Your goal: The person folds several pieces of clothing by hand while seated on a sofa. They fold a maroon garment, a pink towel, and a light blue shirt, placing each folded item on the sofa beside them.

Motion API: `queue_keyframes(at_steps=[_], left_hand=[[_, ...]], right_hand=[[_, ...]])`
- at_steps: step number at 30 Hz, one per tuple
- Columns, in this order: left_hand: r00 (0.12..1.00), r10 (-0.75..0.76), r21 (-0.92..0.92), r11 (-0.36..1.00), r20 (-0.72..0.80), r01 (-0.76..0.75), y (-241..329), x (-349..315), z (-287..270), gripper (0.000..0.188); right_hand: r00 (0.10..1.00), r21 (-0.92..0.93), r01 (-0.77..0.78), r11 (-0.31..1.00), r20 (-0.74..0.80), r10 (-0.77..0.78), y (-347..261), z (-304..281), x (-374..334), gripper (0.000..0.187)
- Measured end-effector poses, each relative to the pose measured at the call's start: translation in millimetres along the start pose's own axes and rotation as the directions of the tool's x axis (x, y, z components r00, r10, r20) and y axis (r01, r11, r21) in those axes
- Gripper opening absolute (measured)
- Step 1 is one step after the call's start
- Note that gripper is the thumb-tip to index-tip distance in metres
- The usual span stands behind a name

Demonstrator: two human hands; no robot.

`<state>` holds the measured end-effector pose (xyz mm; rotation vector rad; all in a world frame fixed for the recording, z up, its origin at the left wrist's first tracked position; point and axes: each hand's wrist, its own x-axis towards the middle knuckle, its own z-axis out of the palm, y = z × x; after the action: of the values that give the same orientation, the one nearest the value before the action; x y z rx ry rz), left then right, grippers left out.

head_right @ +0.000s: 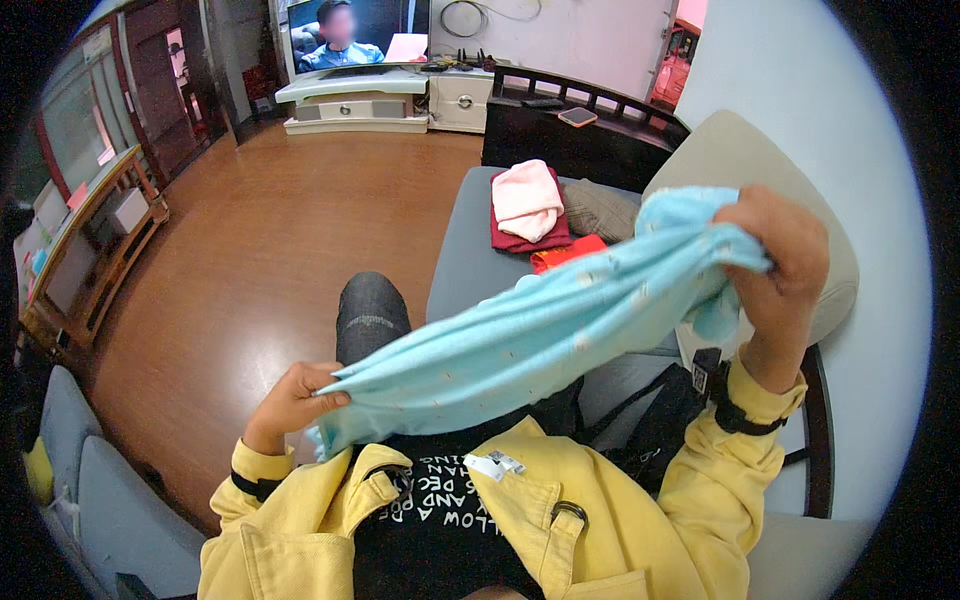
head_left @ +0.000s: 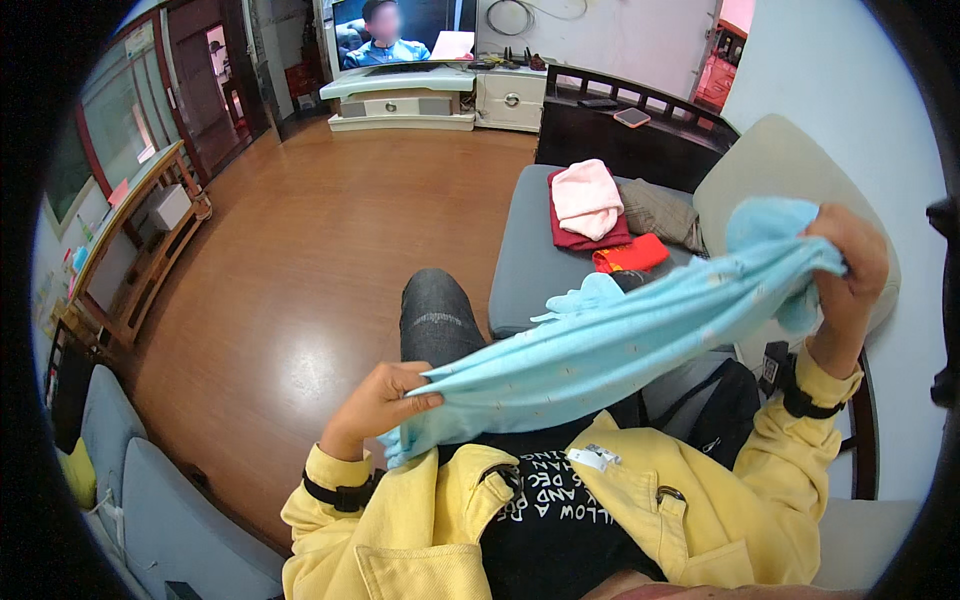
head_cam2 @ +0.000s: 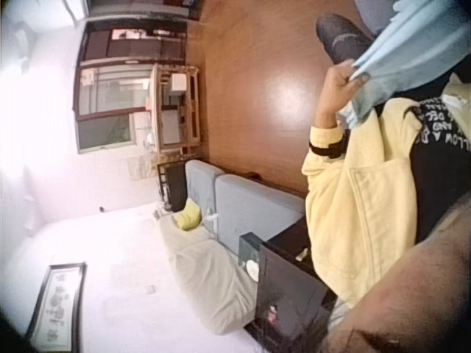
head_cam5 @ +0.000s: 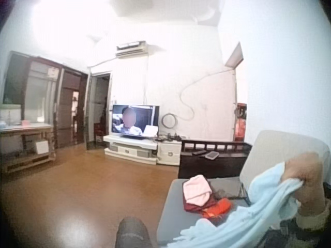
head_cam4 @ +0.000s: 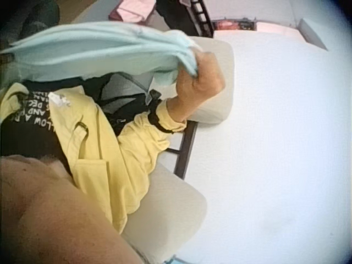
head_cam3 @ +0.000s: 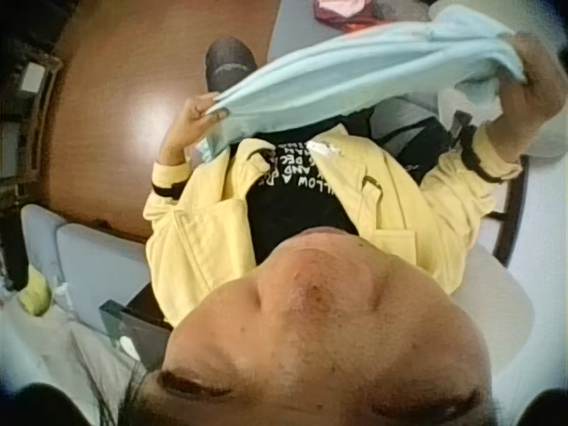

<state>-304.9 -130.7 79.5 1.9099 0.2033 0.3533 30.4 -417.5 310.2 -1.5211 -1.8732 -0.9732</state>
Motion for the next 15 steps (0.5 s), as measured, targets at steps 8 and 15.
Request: queue_keyframes(at_steps=[8,15], left_hand=[[0.941,0.109,0.407,0.913,-0.321,0.033,-15.8,-20.7,-11.1,0.020],[0.835,0.113,0.419,0.895,-0.539,0.150,-84.8,-25.1,6.0,0.021]], right_hand=[[0.998,0.139,0.032,0.990,-0.062,-0.024,-53.5,-2.9,-38.8,0.021],[0.997,0.120,0.072,0.990,0.023,-0.075,-57.4,-2.5,-34.5,0.022]])
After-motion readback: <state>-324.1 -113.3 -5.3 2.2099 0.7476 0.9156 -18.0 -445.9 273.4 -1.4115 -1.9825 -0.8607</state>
